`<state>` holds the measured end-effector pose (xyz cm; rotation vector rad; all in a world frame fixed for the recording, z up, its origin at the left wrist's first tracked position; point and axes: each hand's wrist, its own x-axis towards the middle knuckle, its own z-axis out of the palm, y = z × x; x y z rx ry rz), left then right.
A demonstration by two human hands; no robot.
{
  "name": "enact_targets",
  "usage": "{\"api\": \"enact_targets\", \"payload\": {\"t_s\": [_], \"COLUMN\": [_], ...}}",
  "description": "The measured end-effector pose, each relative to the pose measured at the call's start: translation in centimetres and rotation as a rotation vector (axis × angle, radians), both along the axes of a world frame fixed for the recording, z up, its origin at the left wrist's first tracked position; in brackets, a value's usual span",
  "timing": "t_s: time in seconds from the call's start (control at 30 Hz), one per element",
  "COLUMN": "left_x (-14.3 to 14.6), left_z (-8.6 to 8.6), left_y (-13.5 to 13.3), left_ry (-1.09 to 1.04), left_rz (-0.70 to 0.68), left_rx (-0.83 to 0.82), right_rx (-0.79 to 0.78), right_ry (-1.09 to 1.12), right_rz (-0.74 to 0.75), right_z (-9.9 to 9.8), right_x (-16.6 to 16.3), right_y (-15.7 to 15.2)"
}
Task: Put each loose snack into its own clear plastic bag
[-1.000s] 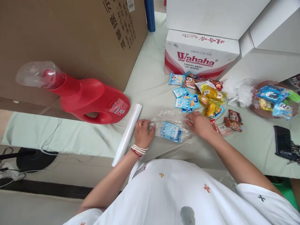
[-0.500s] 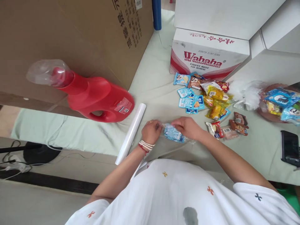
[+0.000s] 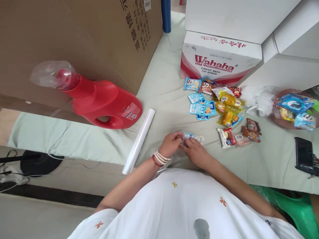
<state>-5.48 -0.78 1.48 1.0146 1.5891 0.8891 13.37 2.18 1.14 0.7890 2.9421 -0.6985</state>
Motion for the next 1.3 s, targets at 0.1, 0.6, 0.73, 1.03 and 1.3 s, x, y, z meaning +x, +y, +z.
{"api": "enact_targets", "payload": {"t_s": [0.1,0.6,0.73,1.03,1.3], "left_x": [2.3,2.3,3.2,6.4,1.4], "left_z": [-0.9,-1.3,-1.1,-0.7,-0.5], "left_y": [0.1,-0.2,-0.7,-1.4,-2.6], "left_ry": [0.340,0.877,0.801,-0.005,-0.299], "left_rz": [-0.155,-0.114,-0.077,-0.430,-0.109], "left_rx": [0.129,0.079,0.321,0.457,0.061], "right_rx": [-0.090,-0.249,-0.621,-1.156,0.158], "right_ry": [0.219,0.131,0.482,1.027,0.972], "right_rz": [-0.114,-0.655,-0.737,-1.026,-1.573], "right_z": [-0.6,1.6,0.5,-0.4,4.7], "right_x": [1.6,-0.4,-2.0,2.6,24.5], "right_y": [-0.1,1.1,1.4,-0.9,10.2]}}
